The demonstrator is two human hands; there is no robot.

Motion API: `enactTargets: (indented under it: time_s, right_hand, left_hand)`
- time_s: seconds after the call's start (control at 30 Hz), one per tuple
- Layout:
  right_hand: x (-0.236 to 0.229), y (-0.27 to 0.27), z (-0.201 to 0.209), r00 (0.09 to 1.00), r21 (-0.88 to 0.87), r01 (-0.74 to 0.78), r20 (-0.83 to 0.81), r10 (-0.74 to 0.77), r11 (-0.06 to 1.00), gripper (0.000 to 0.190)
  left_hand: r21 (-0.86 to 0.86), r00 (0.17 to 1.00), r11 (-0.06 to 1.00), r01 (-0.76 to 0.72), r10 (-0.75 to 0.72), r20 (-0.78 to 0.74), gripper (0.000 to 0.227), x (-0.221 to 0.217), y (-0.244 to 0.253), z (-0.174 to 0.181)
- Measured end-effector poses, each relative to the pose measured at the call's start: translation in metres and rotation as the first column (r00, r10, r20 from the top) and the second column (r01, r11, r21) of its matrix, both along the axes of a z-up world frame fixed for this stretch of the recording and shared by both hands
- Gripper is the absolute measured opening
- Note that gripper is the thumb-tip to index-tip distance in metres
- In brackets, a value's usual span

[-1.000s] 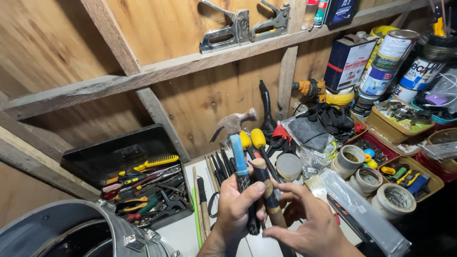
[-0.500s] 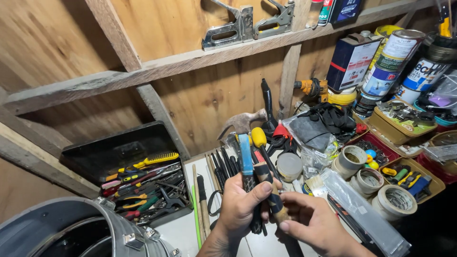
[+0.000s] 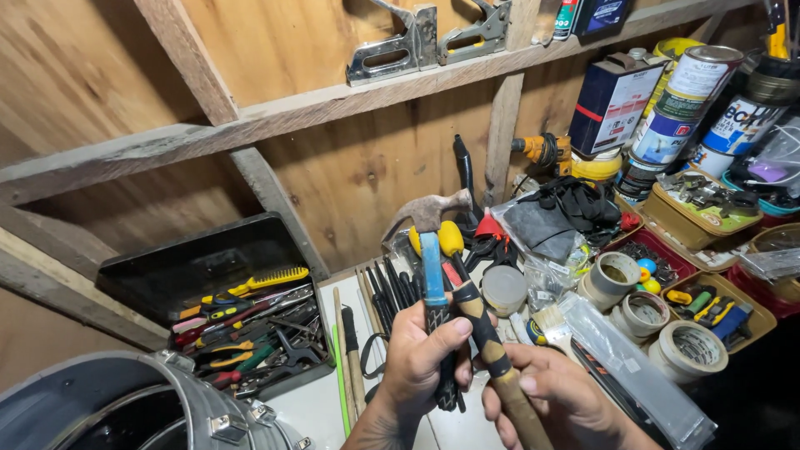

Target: The person handles a black strap and a hammer in a cluttered workshop. They use a blue-handled hammer to tap the head of a wooden-handled hammer, then wrap the black strap around the wooden hammer's head.

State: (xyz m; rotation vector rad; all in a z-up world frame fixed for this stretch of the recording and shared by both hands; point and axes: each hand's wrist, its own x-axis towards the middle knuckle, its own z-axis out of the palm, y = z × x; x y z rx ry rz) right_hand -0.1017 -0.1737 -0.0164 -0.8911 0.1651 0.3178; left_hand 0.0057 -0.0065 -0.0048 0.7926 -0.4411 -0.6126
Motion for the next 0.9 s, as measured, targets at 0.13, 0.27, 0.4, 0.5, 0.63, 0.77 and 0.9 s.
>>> enactTargets:
  time_s: [0.13, 0.27, 0.4, 0.5, 0.63, 0.77, 0.9]
  right_hand:
    - [0.0, 0.0, -0.004, 0.997, 0.061, -0.037, 0.065, 0.033, 0.997, 0.066]
    - [0.003, 0.0, -0.015, 0.994, 0.093, -0.064, 0.097, 0.055, 0.994, 0.058]
    - [0.003, 0.008, -0.006, 0.996, 0.064, -0.03, 0.084, 0.024, 0.997, 0.062]
    - [0.002, 0.009, -0.002, 0.998, 0.002, -0.008, 0.066, 0.008, 1.0, 0.065]
    - [0.005, 0.004, -0.008, 0.999, -0.075, -0.007, 0.043, 0.01, 0.997, 0.059]
    - [0.001, -0.014, -0.048, 0.995, 0.004, -0.007, 0.103, 0.006, 1.0, 0.052]
    - [-0.001, -0.021, -0.064, 1.0, 0.063, -0.017, -0.009, 0.017, 0.998, 0.056]
  left_hand:
    - [-0.019, 0.999, 1.0, 0.017, -0.017, 0.027, 0.041, -0.001, -0.001, 0.01]
    - [-0.041, 1.0, 0.999, -0.027, 0.027, 0.006, 0.039, 0.0, -0.007, 0.002]
    - [-0.024, 0.991, 0.993, -0.12, 0.121, 0.055, 0.027, 0.005, -0.01, -0.002]
    - [0.009, 0.985, 0.986, -0.168, 0.167, 0.032, 0.023, 0.007, -0.013, 0.003]
    - [0.026, 0.987, 0.989, -0.147, 0.149, -0.067, 0.03, 0.008, -0.018, 0.001]
    - [0.141, 0.978, 0.976, -0.163, 0.179, -0.111, 0.031, 0.01, -0.016, 0.004]
    - [0.082, 0.979, 0.991, -0.105, 0.117, -0.169, 0.035, 0.011, -0.015, 0.007]
